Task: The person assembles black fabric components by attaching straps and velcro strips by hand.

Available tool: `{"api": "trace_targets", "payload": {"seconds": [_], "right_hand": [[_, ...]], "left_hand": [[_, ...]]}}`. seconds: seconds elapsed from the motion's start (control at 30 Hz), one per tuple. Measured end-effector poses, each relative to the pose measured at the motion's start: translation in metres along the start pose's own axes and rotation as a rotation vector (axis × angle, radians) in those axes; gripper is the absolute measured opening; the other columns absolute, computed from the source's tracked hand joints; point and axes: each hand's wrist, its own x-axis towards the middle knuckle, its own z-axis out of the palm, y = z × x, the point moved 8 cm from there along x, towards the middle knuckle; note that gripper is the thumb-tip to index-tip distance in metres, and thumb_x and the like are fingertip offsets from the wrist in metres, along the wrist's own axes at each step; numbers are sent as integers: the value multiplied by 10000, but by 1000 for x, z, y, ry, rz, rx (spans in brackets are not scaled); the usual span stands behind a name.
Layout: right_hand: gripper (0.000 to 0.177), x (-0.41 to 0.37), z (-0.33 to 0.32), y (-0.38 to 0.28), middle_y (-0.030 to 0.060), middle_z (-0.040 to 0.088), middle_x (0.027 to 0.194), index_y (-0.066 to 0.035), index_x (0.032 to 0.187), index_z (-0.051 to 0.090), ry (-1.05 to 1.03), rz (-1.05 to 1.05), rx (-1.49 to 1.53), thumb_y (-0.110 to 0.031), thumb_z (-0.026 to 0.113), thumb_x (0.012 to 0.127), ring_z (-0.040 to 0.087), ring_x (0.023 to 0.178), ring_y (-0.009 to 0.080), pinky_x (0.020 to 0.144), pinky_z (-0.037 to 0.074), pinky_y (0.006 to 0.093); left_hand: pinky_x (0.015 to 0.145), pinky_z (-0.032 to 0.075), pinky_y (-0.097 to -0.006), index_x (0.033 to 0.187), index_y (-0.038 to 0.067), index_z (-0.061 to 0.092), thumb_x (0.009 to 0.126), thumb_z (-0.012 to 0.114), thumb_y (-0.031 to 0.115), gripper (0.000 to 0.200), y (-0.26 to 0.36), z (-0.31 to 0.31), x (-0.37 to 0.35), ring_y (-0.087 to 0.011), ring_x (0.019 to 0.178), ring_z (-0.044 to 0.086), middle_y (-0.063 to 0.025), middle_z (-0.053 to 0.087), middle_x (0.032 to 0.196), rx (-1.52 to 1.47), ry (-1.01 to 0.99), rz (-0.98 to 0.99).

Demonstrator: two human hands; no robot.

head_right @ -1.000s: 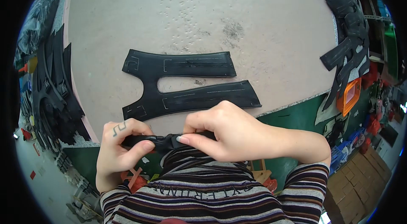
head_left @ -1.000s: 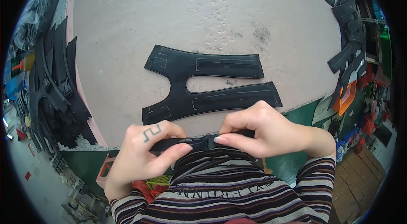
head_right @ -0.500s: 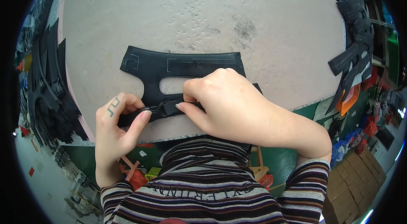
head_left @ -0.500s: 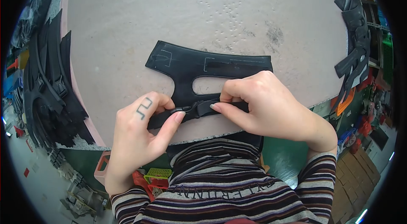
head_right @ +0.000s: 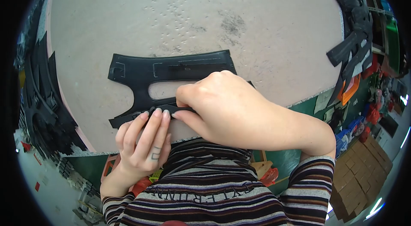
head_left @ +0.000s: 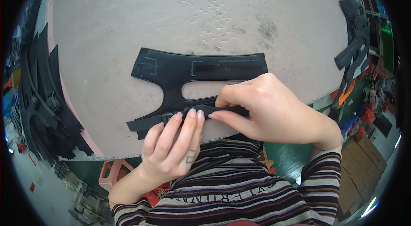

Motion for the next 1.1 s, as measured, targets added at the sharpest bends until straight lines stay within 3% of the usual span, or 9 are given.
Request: {"api": "trace_targets", "payload": {"seconds": [0.1,0.27,0.37,0.4,0.5,0.7,0.8,0.9,1.1], "right_hand": [[198,-29,-26,17,144,690,681,-2,821,704,47,133,55,-180,776,868,692,591,284,549,528,339],[200,-77,-42,63,25,660,615,12,801,725,178,488,354,-151,794,892,574,519,31,491,435,203],[199,-81,-40,69,26,655,608,17,799,719,217,459,342,-142,790,894,583,518,41,491,439,206],[200,-81,-42,68,29,652,604,19,795,710,225,443,324,-137,789,893,597,524,45,495,446,209],[203,-87,-47,70,41,654,604,18,786,704,226,415,302,-134,787,891,616,537,51,504,460,215],[191,-88,-48,72,90,668,607,17,789,710,215,389,302,-140,776,876,664,538,143,512,497,266],[216,-87,-48,72,1,608,552,-3,726,669,264,300,275,-102,788,877,560,481,24,456,392,196],[201,-85,-47,69,-3,571,519,-8,741,658,291,204,193,-99,773,879,551,446,66,462,409,212],[180,-90,-56,51,36,675,730,-36,918,689,212,223,-386,-191,769,875,639,581,186,550,502,292]], "left_hand": [[930,459,-376,1209,35,750,853,681,139,377,-1,-1,2,-255,1171,569,-91,687,1268,10,8,24],[989,400,-404,1292,123,730,915,651,258,408,4,6,2,-258,1201,534,-68,620,1293,85,-74,6],[1023,304,-410,1318,308,724,971,589,414,388,9,11,6,-188,1183,509,-14,571,1216,197,-93,-22],[1042,296,-406,1357,272,698,974,629,472,437,11,11,7,-250,1273,433,-49,497,1308,182,-177,-13],[1028,263,-430,1339,364,702,995,560,505,399,12,12,10,-196,1211,470,-24,520,1214,247,-186,-21],[933,312,-380,1302,156,737,982,600,405,428,23,9,22,-200,1171,520,-7,621,1234,240,-183,80],[917,322,-361,1286,117,743,963,622,355,419,23,10,24,-203,1150,547,-22,623,1235,207,-189,104],[909,329,-362,1284,100,741,955,633,343,423,22,11,25,-210,1112,568,-36,622,1223,173,-200,105],[933,375,-426,1343,76,692,989,622,383,474,26,11,44,-256,1055,547,-78,582,1168,45,-312,130]]}}
